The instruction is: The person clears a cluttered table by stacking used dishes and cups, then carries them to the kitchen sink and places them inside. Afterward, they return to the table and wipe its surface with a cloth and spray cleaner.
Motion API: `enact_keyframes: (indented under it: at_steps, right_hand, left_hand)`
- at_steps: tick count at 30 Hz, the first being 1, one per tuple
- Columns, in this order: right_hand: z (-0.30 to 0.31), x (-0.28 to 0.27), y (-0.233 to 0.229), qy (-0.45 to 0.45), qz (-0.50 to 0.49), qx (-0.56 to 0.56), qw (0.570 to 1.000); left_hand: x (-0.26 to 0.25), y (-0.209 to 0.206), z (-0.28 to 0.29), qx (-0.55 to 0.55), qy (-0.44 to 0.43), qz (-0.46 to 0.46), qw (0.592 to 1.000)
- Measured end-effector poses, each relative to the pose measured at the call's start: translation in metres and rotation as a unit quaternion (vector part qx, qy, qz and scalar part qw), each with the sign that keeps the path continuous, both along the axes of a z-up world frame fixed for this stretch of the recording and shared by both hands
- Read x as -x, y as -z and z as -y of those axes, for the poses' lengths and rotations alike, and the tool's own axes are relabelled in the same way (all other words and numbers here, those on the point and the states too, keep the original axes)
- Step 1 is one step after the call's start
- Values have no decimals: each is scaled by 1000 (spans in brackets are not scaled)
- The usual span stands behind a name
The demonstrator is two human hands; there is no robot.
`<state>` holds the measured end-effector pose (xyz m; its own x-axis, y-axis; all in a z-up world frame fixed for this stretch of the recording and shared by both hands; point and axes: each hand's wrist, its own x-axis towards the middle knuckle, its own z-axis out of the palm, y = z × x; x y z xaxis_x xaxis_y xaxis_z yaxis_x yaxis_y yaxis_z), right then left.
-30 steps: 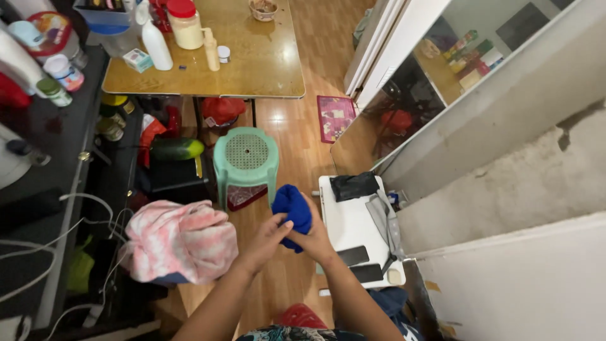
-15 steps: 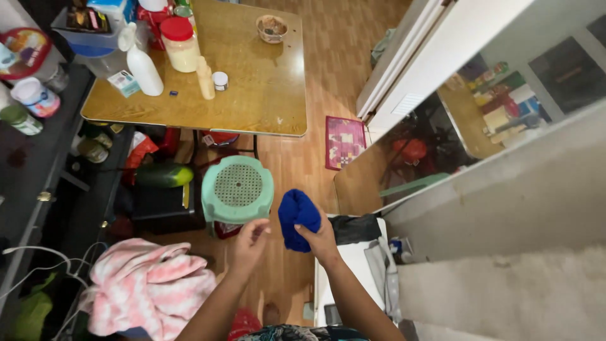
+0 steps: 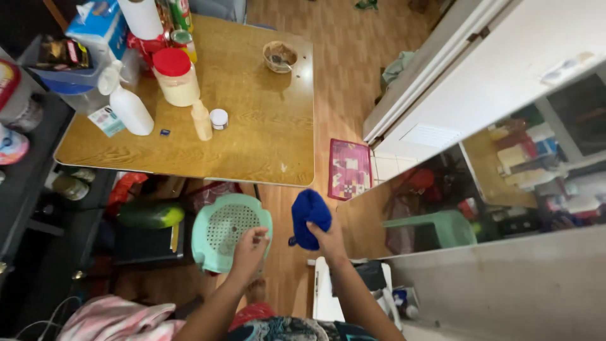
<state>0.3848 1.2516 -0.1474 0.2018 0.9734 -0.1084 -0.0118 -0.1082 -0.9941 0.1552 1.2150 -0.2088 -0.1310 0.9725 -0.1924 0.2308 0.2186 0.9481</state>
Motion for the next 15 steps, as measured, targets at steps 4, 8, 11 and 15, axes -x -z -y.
enact_keyframes:
  at_steps: [4,8,11,15]
  right_hand:
    - [-64,-7,-4,-10,17,-10,1000]
    - [-119,-2,9,-6,73,0,997]
    - [-155,11,6,-31,74,7,997]
    - [-213,14,8,-99,102,-11,990]
  left_hand:
    - [-14,-2,-58,-29,-6,-13,999]
    - [-18,-7,-95,-43,-18,0,999]
    - [-28,-21,-122,-45,-38,9,998]
    - [-36,-10,-164,-48,-95,18,994]
